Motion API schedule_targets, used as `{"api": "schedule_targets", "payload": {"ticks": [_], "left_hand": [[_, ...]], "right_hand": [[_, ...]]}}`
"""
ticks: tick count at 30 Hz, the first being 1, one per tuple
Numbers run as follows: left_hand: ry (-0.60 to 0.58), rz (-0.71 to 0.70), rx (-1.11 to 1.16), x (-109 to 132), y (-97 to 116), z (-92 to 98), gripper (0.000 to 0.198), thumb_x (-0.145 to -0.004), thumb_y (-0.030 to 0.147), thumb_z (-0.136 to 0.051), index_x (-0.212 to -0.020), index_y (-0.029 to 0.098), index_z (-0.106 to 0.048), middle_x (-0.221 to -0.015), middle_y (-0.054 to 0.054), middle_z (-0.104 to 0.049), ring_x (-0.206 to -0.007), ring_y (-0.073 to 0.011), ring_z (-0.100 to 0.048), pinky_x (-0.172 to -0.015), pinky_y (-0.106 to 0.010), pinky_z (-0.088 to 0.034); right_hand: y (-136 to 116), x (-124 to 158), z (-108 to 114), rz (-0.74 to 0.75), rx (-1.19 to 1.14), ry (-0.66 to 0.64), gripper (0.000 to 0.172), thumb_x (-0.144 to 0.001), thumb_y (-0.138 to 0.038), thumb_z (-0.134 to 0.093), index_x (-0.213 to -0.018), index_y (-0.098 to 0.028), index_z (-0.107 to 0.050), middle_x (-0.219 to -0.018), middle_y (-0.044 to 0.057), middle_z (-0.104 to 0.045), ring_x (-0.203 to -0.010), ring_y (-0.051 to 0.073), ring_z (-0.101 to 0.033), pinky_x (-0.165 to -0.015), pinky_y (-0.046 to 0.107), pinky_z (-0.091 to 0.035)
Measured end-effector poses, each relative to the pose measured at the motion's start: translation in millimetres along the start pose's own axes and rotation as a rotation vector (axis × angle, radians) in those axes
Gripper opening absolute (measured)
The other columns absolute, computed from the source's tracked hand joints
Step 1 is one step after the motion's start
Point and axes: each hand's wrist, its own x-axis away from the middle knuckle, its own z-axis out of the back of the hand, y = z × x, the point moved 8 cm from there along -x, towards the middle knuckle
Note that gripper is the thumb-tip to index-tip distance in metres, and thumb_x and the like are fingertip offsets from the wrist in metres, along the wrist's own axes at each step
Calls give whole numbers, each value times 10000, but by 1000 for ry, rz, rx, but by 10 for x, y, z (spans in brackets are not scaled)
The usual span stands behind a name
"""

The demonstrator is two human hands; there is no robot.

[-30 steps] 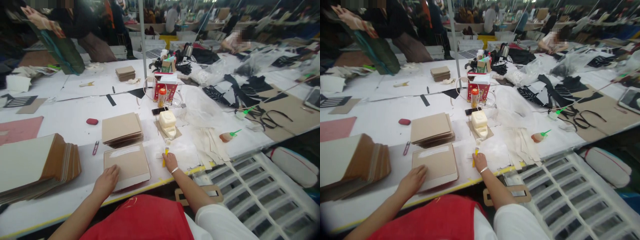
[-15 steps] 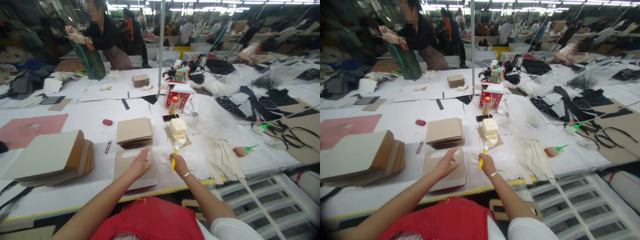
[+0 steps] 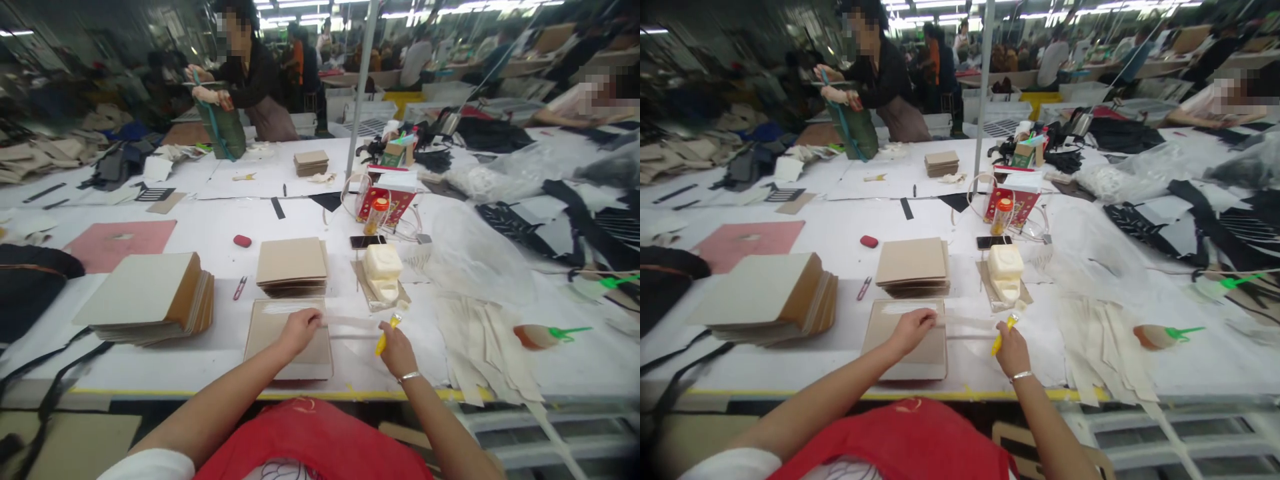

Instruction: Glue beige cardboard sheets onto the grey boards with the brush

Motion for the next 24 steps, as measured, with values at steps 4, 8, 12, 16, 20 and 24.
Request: {"api": "schedule_targets", "payload": {"ticks": [4,8,12,16,20,24], "left_hand": [[13,-32,-7,262,-99,222,167,-730,170,-516,-835,195,-643,-843,-17,-673,-808,-136,-594,-784,-257,-445],[87,-19,97,440,-221,458,199,-728,163,-495,-860,195,-641,-842,-22,-661,-778,-127,-600,-735,-249,-474],[249,315,328,547,-765,736,217,-740,276,-489,-867,158,-619,-738,-25,-636,-603,-122,-588,-477,-208,-460],[380,496,300,546,-1280,950,258,-708,313,-534,-904,152,-579,-700,-8,-618,-553,-112,-558,-458,-206,-423],[466,514,75,450,-1538,1083,267,-685,273,-575,-926,162,-538,-666,8,-606,-622,-125,-568,-612,-238,-425],[456,520,-22,386,-1632,1073,301,-690,267,-578,-965,183,-488,-638,25,-594,-628,-137,-562,-623,-240,-394]], "right_hand": [[-771,-246,405,192,-368,125,443,-744,-154,-456,-1178,-178,-368,-1022,87,-540,-970,193,-501,-841,360,-406],[-1691,-438,410,456,-482,66,283,-727,-253,-542,-987,-181,-454,-927,79,-570,-919,200,-520,-808,352,-420],[-1850,-548,114,359,-409,4,110,-783,-261,-484,-856,-178,-480,-754,49,-570,-737,173,-535,-697,297,-421],[-1647,-667,-90,156,-364,-1,182,-819,-320,-426,-912,-172,-474,-766,49,-573,-662,156,-538,-612,257,-390],[-1573,-811,-237,52,-289,19,240,-821,-350,-405,-944,-157,-478,-698,40,-569,-623,161,-529,-569,247,-352],[-1640,-907,-361,80,-163,35,255,-826,-352,-400,-937,-146,-503,-689,44,-569,-646,166,-522,-633,268,-337]]}}
